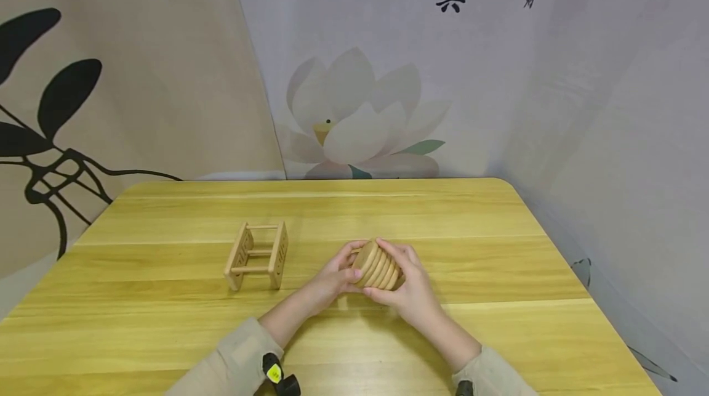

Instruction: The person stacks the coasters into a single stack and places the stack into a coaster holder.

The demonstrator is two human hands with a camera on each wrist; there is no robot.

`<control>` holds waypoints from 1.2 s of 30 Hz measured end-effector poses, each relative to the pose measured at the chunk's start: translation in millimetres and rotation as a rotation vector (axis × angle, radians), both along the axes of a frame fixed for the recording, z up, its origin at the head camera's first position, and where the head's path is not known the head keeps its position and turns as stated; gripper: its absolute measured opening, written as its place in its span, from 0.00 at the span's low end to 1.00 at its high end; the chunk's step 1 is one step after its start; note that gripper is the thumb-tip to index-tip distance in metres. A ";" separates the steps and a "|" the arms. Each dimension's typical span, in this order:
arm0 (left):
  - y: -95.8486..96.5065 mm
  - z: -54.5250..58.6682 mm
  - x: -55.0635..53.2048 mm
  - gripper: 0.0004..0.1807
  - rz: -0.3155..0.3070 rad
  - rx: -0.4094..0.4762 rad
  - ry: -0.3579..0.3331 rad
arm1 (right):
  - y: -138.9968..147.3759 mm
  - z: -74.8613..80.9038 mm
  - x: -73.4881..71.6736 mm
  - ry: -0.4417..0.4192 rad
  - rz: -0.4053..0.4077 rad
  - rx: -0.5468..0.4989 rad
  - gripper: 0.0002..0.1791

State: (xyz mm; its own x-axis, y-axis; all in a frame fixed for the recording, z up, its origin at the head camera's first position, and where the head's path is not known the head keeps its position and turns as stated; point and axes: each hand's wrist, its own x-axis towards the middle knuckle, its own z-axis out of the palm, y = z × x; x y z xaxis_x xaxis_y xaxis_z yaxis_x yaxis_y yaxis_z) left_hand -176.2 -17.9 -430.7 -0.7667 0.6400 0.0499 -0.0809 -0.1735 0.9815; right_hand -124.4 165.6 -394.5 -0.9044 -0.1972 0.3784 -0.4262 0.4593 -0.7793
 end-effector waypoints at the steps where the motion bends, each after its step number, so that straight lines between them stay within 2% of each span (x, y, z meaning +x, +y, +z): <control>1: -0.5 -0.3 -0.4 0.39 0.004 -0.009 0.013 | 2.0 -4.3 -2.3 0.008 0.002 0.005 0.47; 4: -1.5 0.6 -0.9 0.38 0.014 -0.026 0.028 | 7.6 -16.7 -8.9 0.023 0.008 0.014 0.48; 7: -1.4 2.7 -0.2 0.37 0.022 -0.030 0.008 | 10.8 -20.0 -11.3 0.046 0.020 0.038 0.48; 12: -0.1 5.3 1.5 0.40 0.035 -0.039 -0.044 | 12.3 -18.2 -11.6 0.095 0.047 0.104 0.47; 17: 0.4 6.3 2.3 0.40 0.045 -0.054 -0.066 | 11.8 -16.2 -11.7 0.110 0.071 0.136 0.47; 27: 1.0 7.6 3.7 0.39 0.059 -0.033 -0.119 | 9.6 -15.1 -11.8 0.155 0.087 0.158 0.47; 36: 1.1 6.6 6.4 0.41 0.080 0.005 -0.161 | 9.0 -14.4 -10.4 0.173 0.071 0.143 0.49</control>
State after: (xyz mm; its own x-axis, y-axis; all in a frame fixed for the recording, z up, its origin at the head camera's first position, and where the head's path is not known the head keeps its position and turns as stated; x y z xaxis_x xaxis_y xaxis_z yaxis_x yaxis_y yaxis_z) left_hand -169.8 -16.8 -424.1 -0.8133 0.5770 -0.0750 -0.2232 -0.1903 0.9560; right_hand -134.8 174.6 -408.9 -0.8107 -0.3205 0.4900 -0.5826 0.5240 -0.6213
